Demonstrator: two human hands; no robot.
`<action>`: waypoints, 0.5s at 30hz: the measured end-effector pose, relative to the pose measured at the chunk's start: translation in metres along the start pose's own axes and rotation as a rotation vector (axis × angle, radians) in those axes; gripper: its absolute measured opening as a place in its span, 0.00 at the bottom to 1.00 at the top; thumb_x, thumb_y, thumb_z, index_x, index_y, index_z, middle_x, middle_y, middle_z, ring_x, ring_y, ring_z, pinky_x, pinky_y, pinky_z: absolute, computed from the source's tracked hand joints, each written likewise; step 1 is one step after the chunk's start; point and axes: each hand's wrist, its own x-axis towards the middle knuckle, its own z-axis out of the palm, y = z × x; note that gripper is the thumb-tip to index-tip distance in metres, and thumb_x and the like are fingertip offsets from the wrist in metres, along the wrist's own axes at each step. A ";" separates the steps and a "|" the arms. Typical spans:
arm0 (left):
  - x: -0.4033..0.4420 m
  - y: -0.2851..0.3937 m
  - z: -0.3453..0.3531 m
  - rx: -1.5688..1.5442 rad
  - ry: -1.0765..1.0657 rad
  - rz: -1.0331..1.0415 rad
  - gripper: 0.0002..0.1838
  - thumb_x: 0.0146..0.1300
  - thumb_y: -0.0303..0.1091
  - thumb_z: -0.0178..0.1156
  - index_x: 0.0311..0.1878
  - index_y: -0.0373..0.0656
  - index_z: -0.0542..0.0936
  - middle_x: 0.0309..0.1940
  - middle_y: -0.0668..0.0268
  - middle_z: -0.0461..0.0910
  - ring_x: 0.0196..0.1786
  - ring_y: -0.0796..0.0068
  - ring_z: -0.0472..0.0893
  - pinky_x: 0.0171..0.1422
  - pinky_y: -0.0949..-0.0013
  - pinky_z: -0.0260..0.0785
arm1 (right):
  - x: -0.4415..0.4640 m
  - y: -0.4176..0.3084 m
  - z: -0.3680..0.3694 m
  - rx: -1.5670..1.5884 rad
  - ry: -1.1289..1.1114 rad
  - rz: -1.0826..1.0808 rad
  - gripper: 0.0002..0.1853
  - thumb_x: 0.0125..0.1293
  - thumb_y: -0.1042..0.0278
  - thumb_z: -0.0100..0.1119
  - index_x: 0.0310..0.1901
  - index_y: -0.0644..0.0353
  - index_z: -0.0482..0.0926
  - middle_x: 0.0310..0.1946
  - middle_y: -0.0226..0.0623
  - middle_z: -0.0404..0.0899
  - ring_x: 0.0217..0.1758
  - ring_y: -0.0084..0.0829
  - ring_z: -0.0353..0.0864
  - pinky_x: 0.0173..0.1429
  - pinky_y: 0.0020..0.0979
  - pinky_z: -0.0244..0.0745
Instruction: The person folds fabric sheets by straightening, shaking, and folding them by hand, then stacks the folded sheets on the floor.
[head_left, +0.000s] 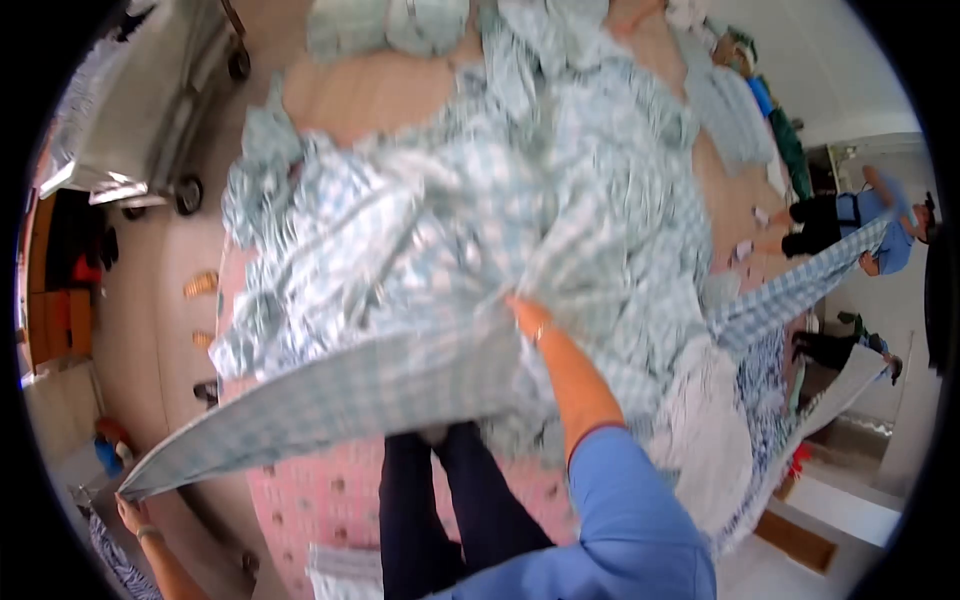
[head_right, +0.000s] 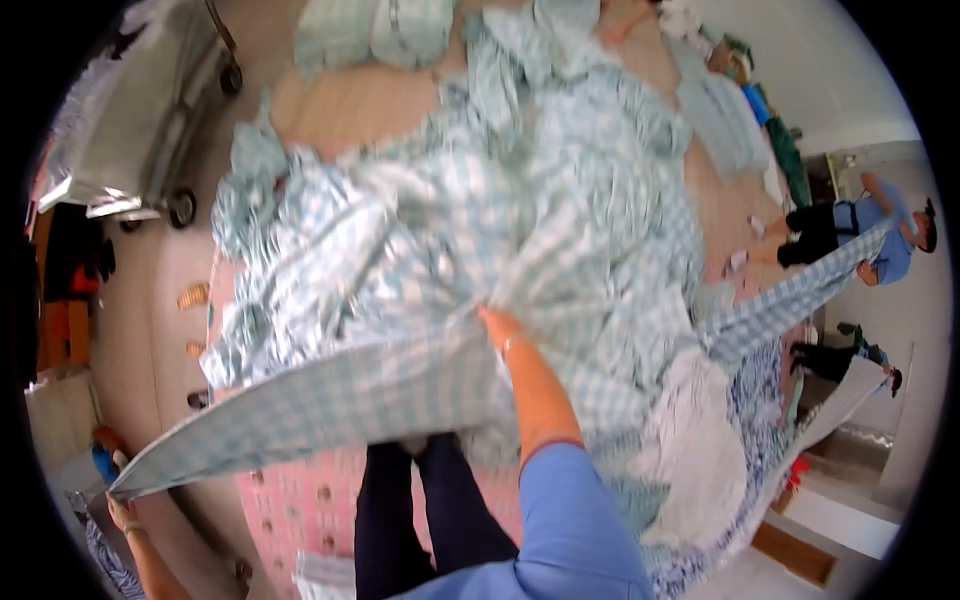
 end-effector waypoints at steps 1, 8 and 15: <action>0.000 0.014 0.010 -0.507 -0.035 -0.388 0.21 0.59 0.42 0.51 0.55 0.50 0.65 0.36 0.69 0.70 0.31 0.78 0.70 0.27 0.78 0.65 | -0.010 -0.008 -0.010 -0.009 -0.084 -0.087 0.25 0.62 0.46 0.33 0.49 0.56 0.71 0.48 0.47 0.71 0.51 0.43 0.69 0.56 0.37 0.59; -0.116 0.165 0.100 -1.193 -0.380 -1.137 0.15 0.58 0.43 0.50 0.48 0.54 0.67 0.25 0.71 0.66 0.27 0.72 0.68 0.27 0.69 0.64 | -0.040 -0.024 -0.026 -0.066 0.003 -0.175 0.09 0.57 0.61 0.45 0.35 0.51 0.73 0.36 0.42 0.76 0.40 0.41 0.74 0.42 0.37 0.67; -0.271 0.353 0.078 -1.124 -1.313 -0.834 0.19 0.56 0.43 0.53 0.48 0.44 0.69 0.46 0.62 0.69 0.41 0.62 0.72 0.42 0.57 0.69 | -0.121 -0.022 -0.018 -0.583 0.084 -0.383 0.07 0.53 0.60 0.50 0.31 0.51 0.73 0.31 0.38 0.75 0.35 0.38 0.75 0.38 0.37 0.68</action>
